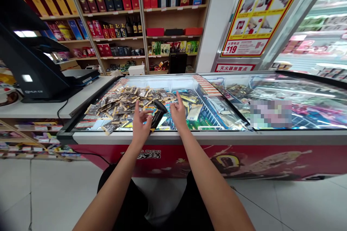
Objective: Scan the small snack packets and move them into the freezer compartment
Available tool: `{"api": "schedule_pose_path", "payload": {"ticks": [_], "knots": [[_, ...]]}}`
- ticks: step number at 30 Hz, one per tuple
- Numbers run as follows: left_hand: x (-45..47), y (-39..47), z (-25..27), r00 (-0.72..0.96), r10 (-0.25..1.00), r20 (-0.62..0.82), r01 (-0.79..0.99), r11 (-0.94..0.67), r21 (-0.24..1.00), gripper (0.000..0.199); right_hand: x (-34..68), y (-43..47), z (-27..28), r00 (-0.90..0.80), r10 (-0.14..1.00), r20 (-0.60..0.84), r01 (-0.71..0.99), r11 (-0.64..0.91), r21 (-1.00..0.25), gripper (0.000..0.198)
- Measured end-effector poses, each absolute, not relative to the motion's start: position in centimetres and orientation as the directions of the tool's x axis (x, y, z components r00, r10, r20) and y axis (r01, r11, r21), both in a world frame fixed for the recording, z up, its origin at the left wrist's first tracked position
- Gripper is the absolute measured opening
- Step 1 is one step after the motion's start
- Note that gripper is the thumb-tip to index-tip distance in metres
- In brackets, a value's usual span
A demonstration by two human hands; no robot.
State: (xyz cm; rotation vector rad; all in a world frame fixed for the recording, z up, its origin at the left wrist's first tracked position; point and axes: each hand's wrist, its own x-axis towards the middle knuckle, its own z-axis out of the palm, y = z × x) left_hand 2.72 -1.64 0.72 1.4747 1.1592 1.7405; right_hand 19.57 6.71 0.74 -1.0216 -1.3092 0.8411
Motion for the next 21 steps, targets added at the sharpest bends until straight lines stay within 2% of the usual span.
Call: {"api": "schedule_pose_path", "payload": {"ticks": [2, 4, 9, 12, 15, 18, 21], "knots": [[1.5, -2.6, 1.3, -0.244, 0.862, 0.444, -0.092, -0.477, 0.874, 0.097, 19.2, 4.5, 1.2, 0.065, 0.932, 0.357, 0.009, 0.357, -0.934, 0.089], [-0.2, -3.1, 1.8, -0.235, 0.879, 0.414, -0.173, -0.457, 0.872, 0.101, 18.8, 2.4, 1.5, 0.029, 0.935, 0.354, -0.012, 0.354, -0.935, 0.092], [-3.8, -2.7, 1.1, -0.225, 0.908, 0.353, -0.166, -0.393, 0.905, 0.106, 18.0, 0.0, 0.9, -0.065, 0.943, 0.327, 0.025, 0.330, -0.944, 0.091], [-4.7, -2.4, 0.3, -0.189, 0.921, 0.340, -0.151, -0.370, 0.917, 0.106, 17.5, 0.4, 0.4, -0.086, 0.948, 0.305, 0.067, 0.311, -0.948, 0.082], [-4.8, -2.5, -0.1, -0.167, 0.916, 0.363, -0.158, -0.389, 0.908, 0.101, 17.6, 1.0, 0.2, -0.001, 0.951, 0.308, 0.206, 0.301, -0.931, 0.062], [-4.6, -2.6, -0.4, -0.179, 0.900, 0.397, -0.196, -0.427, 0.883, 0.089, 18.4, 1.5, -0.1, 0.088, 0.940, 0.329, 0.481, 0.249, -0.841, 0.034], [-4.5, -2.6, -0.8, -0.251, 0.879, 0.405, -0.224, -0.460, 0.859, 0.066, 18.8, 1.8, -0.7, 0.054, 0.952, 0.303, 0.710, 0.177, -0.681, 0.054]]}}
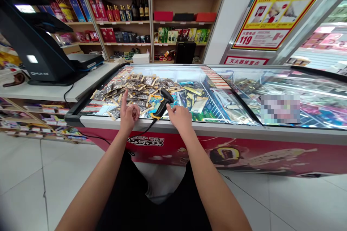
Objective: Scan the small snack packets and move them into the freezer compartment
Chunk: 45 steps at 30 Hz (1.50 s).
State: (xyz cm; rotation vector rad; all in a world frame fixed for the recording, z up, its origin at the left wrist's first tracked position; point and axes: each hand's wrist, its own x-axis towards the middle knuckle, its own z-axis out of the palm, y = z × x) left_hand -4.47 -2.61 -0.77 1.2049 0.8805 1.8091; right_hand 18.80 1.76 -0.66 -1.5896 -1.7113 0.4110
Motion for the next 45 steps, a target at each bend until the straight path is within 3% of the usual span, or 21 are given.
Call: {"api": "schedule_pose_path", "payload": {"ticks": [3, 9, 14, 18, 20, 23, 27, 30, 33, 34, 36, 38, 40, 45], "knots": [[-4.3, -2.4, -1.1, -0.276, 0.873, 0.402, -0.206, -0.463, 0.862, 0.041, 18.0, 2.1, -1.2, 0.090, 0.952, 0.291, 0.764, 0.121, -0.634, 0.066], [-4.4, -2.1, -1.3, -0.243, 0.882, 0.404, -0.186, -0.451, 0.873, 0.045, 14.8, 3.5, -0.9, 0.249, 0.950, 0.188, 0.685, -0.035, -0.727, 0.070], [-4.9, -1.8, -1.7, -0.192, 0.888, 0.417, -0.168, -0.448, 0.878, 0.047, 16.6, 4.9, 0.4, 0.191, 0.980, 0.061, 0.668, -0.084, -0.739, 0.049], [-5.1, -1.6, -1.7, -0.158, 0.892, 0.424, -0.174, -0.448, 0.877, 0.048, 22.3, 5.6, 1.4, 0.196, 0.981, 0.002, 0.412, -0.080, -0.908, 0.047], [-5.1, -1.5, -1.7, -0.143, 0.893, 0.426, -0.169, -0.446, 0.879, 0.048, 25.8, 5.7, 2.0, 0.186, 0.980, -0.065, 0.138, -0.092, -0.986, 0.047], [-5.0, -1.5, -1.6, -0.110, 0.895, 0.433, -0.154, -0.445, 0.882, 0.047, 30.7, 5.3, 2.9, 0.056, 0.987, -0.150, -0.223, -0.134, -0.966, 0.034], [-5.1, -1.5, -1.7, -0.041, 0.893, 0.448, -0.096, -0.450, 0.888, 0.045, 35.3, 4.3, 3.7, 0.021, 0.996, -0.085, -0.314, -0.075, -0.947, 0.014], [-5.5, -1.2, -0.9, -0.077, 0.867, 0.492, 0.120, -0.482, 0.868, 0.034, 36.5, 3.9, 3.6, 0.022, 1.000, 0.021, -0.418, 0.029, -0.908, 0.009], [-6.9, 0.3, 1.6, -0.195, 0.736, 0.649, 0.574, -0.451, 0.684, 0.013, 36.3, 3.8, 3.4, -0.024, 1.000, -0.004, -0.422, -0.014, -0.906, 0.011], [-7.5, 1.1, 2.7, -0.171, 0.697, 0.696, 0.702, -0.409, 0.582, 0.016, 36.0, 3.7, 3.4, -0.053, 0.998, -0.038, -0.418, -0.057, -0.907, 0.012], [-9.3, 3.3, 4.9, -0.065, 0.690, 0.721, 0.877, -0.305, 0.371, 0.040, 35.4, 3.6, 3.4, -0.112, 0.987, -0.111, -0.410, -0.148, -0.900, 0.013], [-11.2, 5.7, 6.6, 0.051, 0.760, 0.647, 0.956, -0.225, 0.189, 0.062, 35.0, 3.5, 3.3, -0.158, 0.976, -0.149, -0.389, -0.201, -0.899, 0.015], [-13.0, 7.9, 7.6, 0.116, 0.835, 0.538, 0.978, -0.191, 0.085, 0.073, 34.9, 3.5, 3.2, -0.180, 0.973, -0.142, -0.363, -0.200, -0.910, 0.016], [-15.1, 10.2, 8.2, 0.223, 0.903, 0.366, 0.971, -0.239, -0.003, 0.066, 35.3, 3.8, 2.7, -0.178, 0.976, -0.125, -0.367, -0.184, -0.912, 0.015]]}}
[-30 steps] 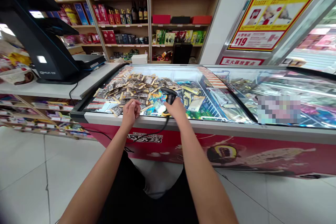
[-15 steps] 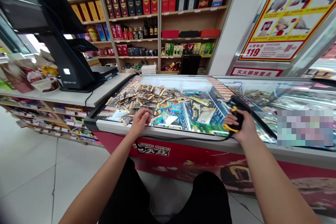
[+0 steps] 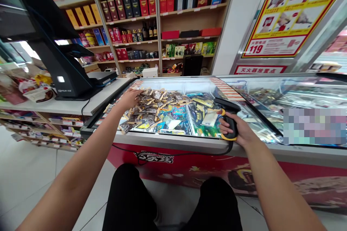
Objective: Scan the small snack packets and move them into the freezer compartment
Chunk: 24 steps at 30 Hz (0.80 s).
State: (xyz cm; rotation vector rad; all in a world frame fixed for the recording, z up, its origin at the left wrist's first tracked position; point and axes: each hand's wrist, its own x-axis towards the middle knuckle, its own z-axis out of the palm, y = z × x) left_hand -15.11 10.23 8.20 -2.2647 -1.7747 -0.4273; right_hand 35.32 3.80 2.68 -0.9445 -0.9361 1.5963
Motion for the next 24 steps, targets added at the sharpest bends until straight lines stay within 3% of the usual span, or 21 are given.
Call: {"api": "schedule_pose_path", "payload": {"ticks": [4, 6, 8, 11, 13, 15, 19, 24], "knots": [[-15.1, 10.0, 8.1, 0.174, 0.897, 0.406, 0.982, -0.189, -0.003, 0.049, 35.4, 4.0, 2.6, -0.194, 0.969, -0.155, -0.389, -0.220, -0.895, 0.013], [-15.2, 9.8, 8.1, 0.131, 0.876, 0.464, 0.981, -0.182, 0.065, 0.041, 35.3, 3.9, 2.6, -0.192, 0.967, -0.166, -0.413, -0.233, -0.881, 0.013], [-15.2, 9.6, 8.3, 0.037, 0.830, 0.556, 0.964, -0.176, 0.199, 0.034, 35.3, 3.9, 2.6, -0.194, 0.966, -0.170, -0.418, -0.238, -0.877, 0.013], [-14.3, 9.1, 8.8, -0.209, 0.728, 0.653, 0.825, -0.228, 0.518, 0.027, 35.5, 3.9, 2.6, -0.204, 0.966, -0.159, -0.412, -0.232, -0.881, 0.016], [-12.4, 8.7, 8.9, -0.337, 0.724, 0.602, 0.594, -0.332, 0.733, 0.026, 35.6, 4.0, 2.5, -0.217, 0.964, -0.154, -0.408, -0.233, -0.883, 0.021], [-9.5, 8.2, 8.6, -0.342, 0.777, 0.528, 0.336, -0.424, 0.841, 0.023, 35.6, 4.2, 2.5, -0.229, 0.961, -0.158, -0.400, -0.241, -0.884, 0.025], [-1.8, 7.7, 6.5, -0.248, 0.896, 0.369, -0.009, -0.383, 0.924, 0.020, 34.3, 4.1, 2.7, -0.202, 0.967, -0.156, -0.385, -0.225, -0.895, 0.025], [5.7, 8.7, 3.9, -0.094, 0.967, 0.237, -0.129, -0.248, 0.960, 0.014, 30.3, 2.8, 3.2, -0.151, 0.988, 0.038, -0.322, -0.012, -0.947, 0.041]]}}
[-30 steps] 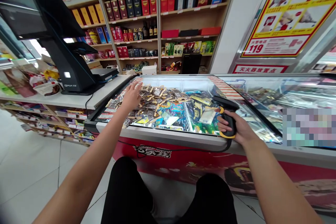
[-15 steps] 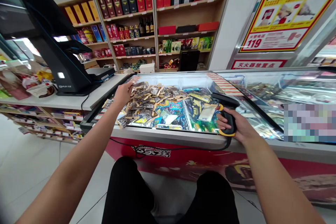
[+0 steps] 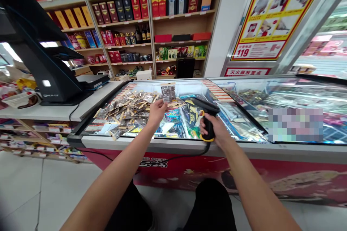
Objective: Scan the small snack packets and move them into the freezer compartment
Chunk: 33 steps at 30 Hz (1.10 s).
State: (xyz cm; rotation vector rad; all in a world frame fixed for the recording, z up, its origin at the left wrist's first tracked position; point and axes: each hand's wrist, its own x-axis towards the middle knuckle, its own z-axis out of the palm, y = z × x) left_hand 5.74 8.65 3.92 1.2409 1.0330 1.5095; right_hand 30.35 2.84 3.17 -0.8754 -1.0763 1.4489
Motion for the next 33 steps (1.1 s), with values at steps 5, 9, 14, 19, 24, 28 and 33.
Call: {"api": "schedule_pose_path", "payload": {"ticks": [5, 9, 14, 19, 24, 28, 33], "knots": [[7.7, 10.0, 1.9, -0.071, 0.986, 0.150, -0.128, -0.158, 0.979, 0.012, 26.5, 1.0, 3.4, -0.071, 0.989, 0.132, -0.223, 0.113, -0.968, 0.042], [7.1, 10.5, 0.7, -0.085, 0.990, 0.110, -0.077, -0.116, 0.990, 0.018, 25.0, 0.9, 3.3, -0.010, 0.991, 0.137, -0.174, 0.133, -0.976, 0.048], [6.5, 10.9, 0.1, -0.106, 0.990, 0.093, -0.053, -0.099, 0.994, 0.021, 24.0, 1.3, 3.4, -0.011, 0.991, 0.133, -0.167, 0.129, -0.977, 0.050], [6.5, 11.0, -0.1, -0.105, 0.989, 0.106, -0.049, -0.111, 0.993, 0.018, 23.4, 0.8, 3.6, -0.018, 0.994, 0.106, -0.160, 0.101, -0.982, 0.053], [6.5, 11.1, -0.2, -0.108, 0.988, 0.112, -0.046, -0.117, 0.992, 0.019, 23.5, 0.6, 3.5, -0.026, 0.992, 0.123, -0.174, 0.116, -0.978, 0.050], [6.1, 10.8, -0.2, -0.101, 0.982, 0.159, 0.024, -0.157, 0.987, 0.013, 25.6, 0.9, 4.1, -0.047, 0.993, 0.109, -0.276, 0.092, -0.957, 0.045], [8.1, 10.2, -0.2, 0.057, 0.973, 0.223, 0.135, -0.229, 0.964, 0.017, 30.7, 0.2, 5.4, -0.044, 0.992, 0.119, -0.525, 0.078, -0.847, 0.040]]}}
